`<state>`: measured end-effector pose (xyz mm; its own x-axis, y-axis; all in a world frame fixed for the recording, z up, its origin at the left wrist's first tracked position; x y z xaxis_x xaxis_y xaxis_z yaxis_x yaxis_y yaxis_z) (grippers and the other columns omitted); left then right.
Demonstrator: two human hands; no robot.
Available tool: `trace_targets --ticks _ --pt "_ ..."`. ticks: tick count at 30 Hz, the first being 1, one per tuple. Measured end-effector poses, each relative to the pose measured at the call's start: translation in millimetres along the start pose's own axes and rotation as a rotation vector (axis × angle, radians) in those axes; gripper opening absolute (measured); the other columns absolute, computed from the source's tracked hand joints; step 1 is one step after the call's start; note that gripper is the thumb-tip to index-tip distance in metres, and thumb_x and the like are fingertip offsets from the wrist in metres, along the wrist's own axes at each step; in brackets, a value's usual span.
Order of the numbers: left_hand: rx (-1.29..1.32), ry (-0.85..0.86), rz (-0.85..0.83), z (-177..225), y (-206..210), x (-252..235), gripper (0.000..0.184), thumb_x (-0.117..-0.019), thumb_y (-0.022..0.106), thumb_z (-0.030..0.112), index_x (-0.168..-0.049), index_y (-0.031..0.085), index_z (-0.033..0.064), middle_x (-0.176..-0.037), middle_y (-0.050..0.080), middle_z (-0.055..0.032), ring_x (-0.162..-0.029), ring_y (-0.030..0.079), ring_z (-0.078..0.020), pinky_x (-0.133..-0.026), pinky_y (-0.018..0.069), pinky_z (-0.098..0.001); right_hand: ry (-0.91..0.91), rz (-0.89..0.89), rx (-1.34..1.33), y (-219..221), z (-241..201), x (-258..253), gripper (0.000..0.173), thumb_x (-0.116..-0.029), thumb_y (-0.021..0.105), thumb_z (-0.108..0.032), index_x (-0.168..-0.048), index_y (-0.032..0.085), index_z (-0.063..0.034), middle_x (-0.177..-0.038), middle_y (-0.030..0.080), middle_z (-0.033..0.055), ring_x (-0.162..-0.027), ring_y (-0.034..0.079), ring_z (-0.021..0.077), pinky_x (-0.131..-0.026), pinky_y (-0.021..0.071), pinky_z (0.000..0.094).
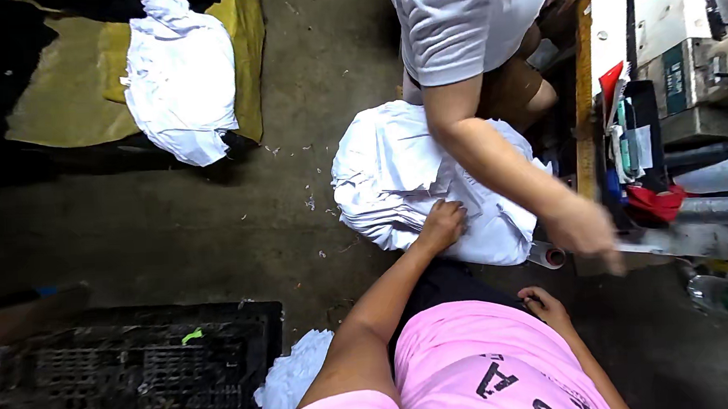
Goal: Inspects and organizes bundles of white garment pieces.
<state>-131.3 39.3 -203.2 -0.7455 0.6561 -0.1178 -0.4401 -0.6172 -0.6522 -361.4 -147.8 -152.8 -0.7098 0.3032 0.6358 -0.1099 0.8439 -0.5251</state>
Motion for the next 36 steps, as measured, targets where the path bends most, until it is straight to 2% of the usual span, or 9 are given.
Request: trace_targets --ticks 3,8,11,14,16,19,23,27,36 --pt "-0.045 -0.295 0.403 -25.6 -49.4 26.3 0.024 -0.0933 0.062 0.009 -0.108 0.073 -0.0055 -0.114 0.07 -0.0255 -0.11 0.067 -0.0421 -0.098 0.0515 -0.055 0.016 0.022 -0.019 -1.8 5.9 2.2 0.018 -0.0965 0.052 0.012 -0.109 0.064 0.0176 -0.111 0.065 0.0316 -0.093 0.066 0.0286 -0.086 0.0541 0.038" --pt "0.029 -1.027 0.481 -115.0 -122.0 58.7 0.053 -0.105 0.05 0.018 -0.149 0.038 -0.0096 -0.151 0.04 -0.0355 -0.141 0.04 -0.049 -0.117 0.0331 -0.0584 0.036 -0.006 -0.001 -1.8 1.7 0.5 0.018 -0.0974 0.051 0.011 -0.109 0.065 0.0159 -0.111 0.065 0.0295 -0.09 0.065 0.0251 -0.084 0.054 0.0355" --pt "0.131 -1.187 0.282 -162.5 -134.3 53.9 0.049 -0.1082 0.048 0.028 -0.138 0.052 -0.0107 -0.136 0.056 -0.0357 -0.13 0.053 -0.0495 -0.11 0.0391 -0.0636 0.035 -0.037 0.034 -1.7 -5.6 -2.5 0.018 -0.0972 0.052 0.012 -0.109 0.065 0.0155 -0.112 0.065 0.0296 -0.093 0.065 0.0269 -0.086 0.0532 0.0365" --pt "0.578 -1.251 0.499 -194.4 -132.9 42.1 0.053 -0.107 0.052 0.034 -0.131 0.055 -0.0132 -0.132 0.058 -0.0322 -0.123 0.057 -0.0396 -0.105 0.0447 -0.0545 0.029 -0.063 0.049 0.4 -7.4 -5.8 0.018 -0.0972 0.052 0.013 -0.11 0.065 0.0153 -0.112 0.064 0.0296 -0.094 0.064 0.027 -0.087 0.0528 0.036" --pt "1.006 -1.228 0.809 -198.1 -128.6 32.6 0.054 -0.1055 0.054 0.03 -0.146 0.044 -0.0036 -0.145 0.051 -0.0223 -0.13 0.054 -0.0295 -0.107 0.0463 -0.0464 0.027 -0.082 0.052 3.0 -9.8 -7.4 0.019 -0.0974 0.052 0.013 -0.11 0.065 0.0152 -0.112 0.064 0.0294 -0.093 0.064 0.0257 -0.086 0.053 0.0348" --pt "0.97 -1.053 0.915 -164.3 -121.1 15.6 0.048 -0.1 0.062 0.021 -0.137 0.049 -0.0054 -0.126 0.06 -0.0224 -0.111 0.061 -0.0267 -0.095 0.0521 -0.0439 0.04 -0.095 0.051 5.0 -13.6 -9.0 0.018 -0.098 0.051 0.012 -0.111 0.064 0.0148 -0.113 0.064 0.028 -0.091 0.064 0.0234 -0.084 0.0536 0.033" --pt "0.291 -0.733 0.576 -66.2 -103.2 0.8 0.031 -0.096 0.067 0.01 -0.118 0.064 -0.013 -0.122 0.066 -0.0282 -0.117 0.063 -0.0365 -0.105 0.0475 -0.0519 0.033 -0.109 0.043 10.1 -9.2 -10.4 0.019 -0.0978 0.051 0.013 -0.11 0.064 0.0151 -0.112 0.064 0.028 -0.092 0.064 0.0228 -0.085 0.053 0.0327" --pt "-0.307 -0.481 0.134 -36.1 -43.7 -8.2 0.046 -0.0956 0.063 0.018 -0.142 0.061 0.0117 -0.155 0.046 -0.0214 -0.145 0.033 -0.0544 -0.113 0.0162 -0.0782 -0.018 -0.12 0.067 14.6 -19.3 -15.6 0.019 -0.0973 0.05 0.013 -0.11 0.064 0.0165 -0.112 0.065 0.0299 -0.094 0.065 0.0267 -0.087 0.0529 0.0364" --pt "-0.37 -0.541 -0.072 -43.5 -6.1 -11.0 0.047 -0.0969 0.058 0.015 -0.143 0.059 0.0049 -0.169 0.018 -0.0225 -0.152 0.008 -0.0564 -0.117 0.0076 -0.0758 -0.03 -0.096 0.058 15.2 -11.8 -14.4 0.019 -0.0971 0.051 0.012 -0.11 0.064 0.0159 -0.111 0.065 0.0293 -0.092 0.065 0.0264 -0.086 0.0539 0.0366"
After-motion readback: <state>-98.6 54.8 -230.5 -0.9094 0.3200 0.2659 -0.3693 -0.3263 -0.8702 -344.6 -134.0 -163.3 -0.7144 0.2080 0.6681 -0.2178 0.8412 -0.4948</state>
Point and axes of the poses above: each hand's wrist, its own x-axis away from the middle knuckle, its own y-axis out of the palm, z = x × y, the point moved 5 cm from there along -x, towards the middle knuckle
